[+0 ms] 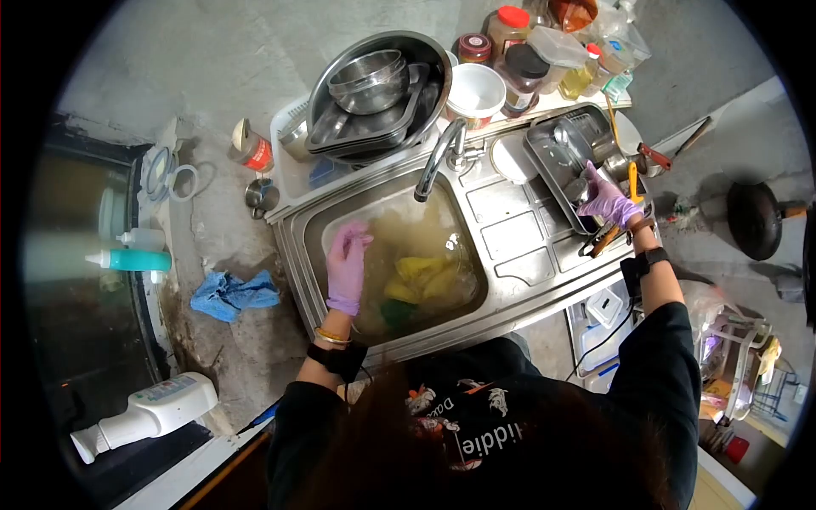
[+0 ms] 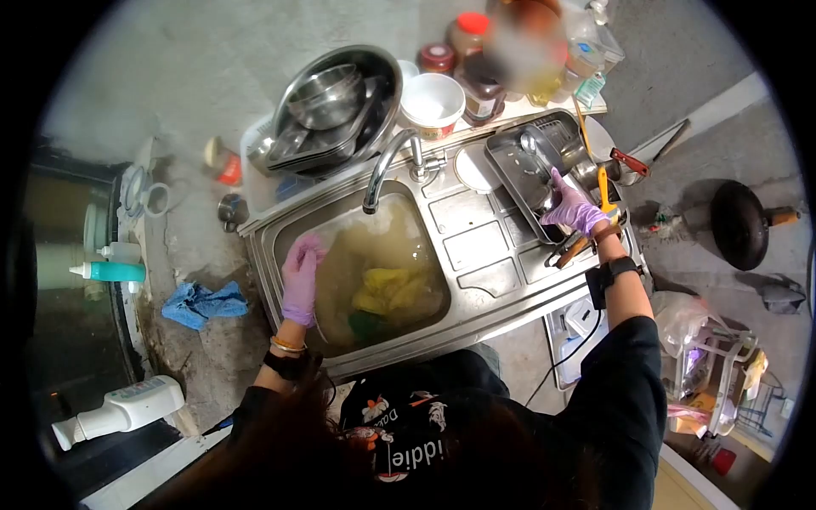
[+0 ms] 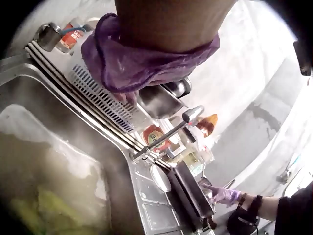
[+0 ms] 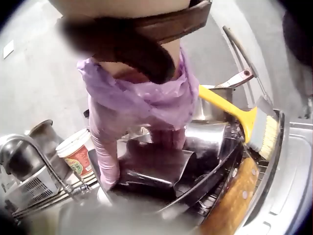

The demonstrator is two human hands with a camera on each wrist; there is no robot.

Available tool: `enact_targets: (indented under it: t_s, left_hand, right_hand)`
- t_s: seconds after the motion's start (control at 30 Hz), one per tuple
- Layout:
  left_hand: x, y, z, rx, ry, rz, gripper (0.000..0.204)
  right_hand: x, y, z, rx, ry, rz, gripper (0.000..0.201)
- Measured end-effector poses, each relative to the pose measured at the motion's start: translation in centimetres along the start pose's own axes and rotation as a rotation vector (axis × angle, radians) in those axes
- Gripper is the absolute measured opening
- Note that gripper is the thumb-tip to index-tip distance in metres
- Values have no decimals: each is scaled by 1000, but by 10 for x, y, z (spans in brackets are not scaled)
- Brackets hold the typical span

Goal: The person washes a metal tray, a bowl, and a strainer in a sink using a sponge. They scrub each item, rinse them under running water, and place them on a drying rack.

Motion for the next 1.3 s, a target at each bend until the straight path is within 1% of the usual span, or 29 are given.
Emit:
enact_targets:
  t_s: [0.03,0.1,0.17,0.3,0.33,0.37,0.43,0.5,0.53,0.57,0.63,0.67,0.7,0.73,0.77,0.8,0.83,0.87,0.9,0.93,0.97,1.0,1.07,1.1,1.13,1.17,1.2,1.23,1.3]
  left_hand:
    - [3,0,-5,4,-28,19,24]
    - [6,-4,-10,22,-37,31,24]
    - [9,-6,-14,41,-39,44,24]
    - [17,-8,-16,32,-52,79,26]
    - [17,-11,-13,23,-48,96,27]
    - [18,-16,-8,18,-32,110,27]
    - [17,-30,2,30,-42,115,27]
    - [16,-47,16,17,-32,159,27]
    - [17,-56,22,9,-40,186,26]
    - [19,-63,28,8,-31,191,26]
    - [21,-79,34,-15,-41,282,25]
    - [22,-87,36,-12,-39,275,25]
    - [24,-97,36,-13,-73,312,24]
    - [23,-102,35,-14,-108,347,23]
    - [18,-98,34,-10,-106,335,23]
    - [12,-86,33,-58,-58,178,23]
    - [6,-71,32,-107,-11,18,22]
    - [-5,-39,34,-276,118,-107,21]
    - [-19,-4,31,-218,165,-208,22]
    - [-35,32,27,-159,209,-311,24]
    - [-49,69,18,-192,205,-393,26]
    - [-66,101,9,-226,200,-474,30]
    - [-103,143,-20,-386,69,-767,41]
    - [-118,155,-35,-493,49,-912,47]
    - [-132,162,-50,-598,24,-1049,53]
    - [-148,159,-61,-674,-40,-1124,57]
    - [-162,152,-72,-741,-105,-1194,62]
    - [-175,145,-79,-739,-119,-1165,62]
    - [-196,135,-99,-976,-223,-1191,55]
  right_hand:
    - [2,4,-1,-39,-61,-100,114]
    - [4,-3,-1,5,-39,-82,108]
    - [3,-12,-1,131,18,38,106]
    - [2,-13,-2,142,50,-12,102]
    - [2,-10,-2,69,81,-9,101]
    - [-1,-2,-1,-51,189,102,99]
    - [9,-17,12,-257,256,39,96]
    - [6,-12,27,-330,372,179,94]
    - [24,-41,38,-428,304,-48,92]
    - [21,-41,49,-335,411,213,89]
    - [39,-84,55,-551,334,328,84]
    - [51,-110,50,-461,299,379,81]
    - [63,-133,34,-494,107,191,82]
    - [67,-147,7,-674,41,274,83]
    - [65,-156,-36,-653,-179,148,82]
    - [70,-178,-68,-397,-328,104,81]
    - [73,-192,-118,-641,-319,222,81]
    - [74,-191,-160,-250,-481,90,83]
    - [78,-212,-184,-100,-523,49,83]
    - [72,-212,-221,-11,-499,113,82]
    - [61,-202,-265,78,-474,175,80]
    - [49,-198,-295,68,-461,182,80]
    - [20,-177,-326,496,-96,15,69]
    - [6,-160,-344,405,-215,-142,64]
    - [8,-172,-342,501,-38,25,62]
    - [19,-184,-335,597,133,190,60]
    - [29,-205,-329,472,25,290,56]
    - [45,-224,-327,508,50,519,48]
    - [48,-209,-393,607,-655,352,51]
Point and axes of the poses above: each hand's wrist, its own x-axis away from the middle knuckle, its own z-axis out of the back of the hand, y = z × x, the point moved 6 cm from there along -x, towards the middle knuckle, and after that the axes turned 14 degrees about y, right-handed, at the moved point
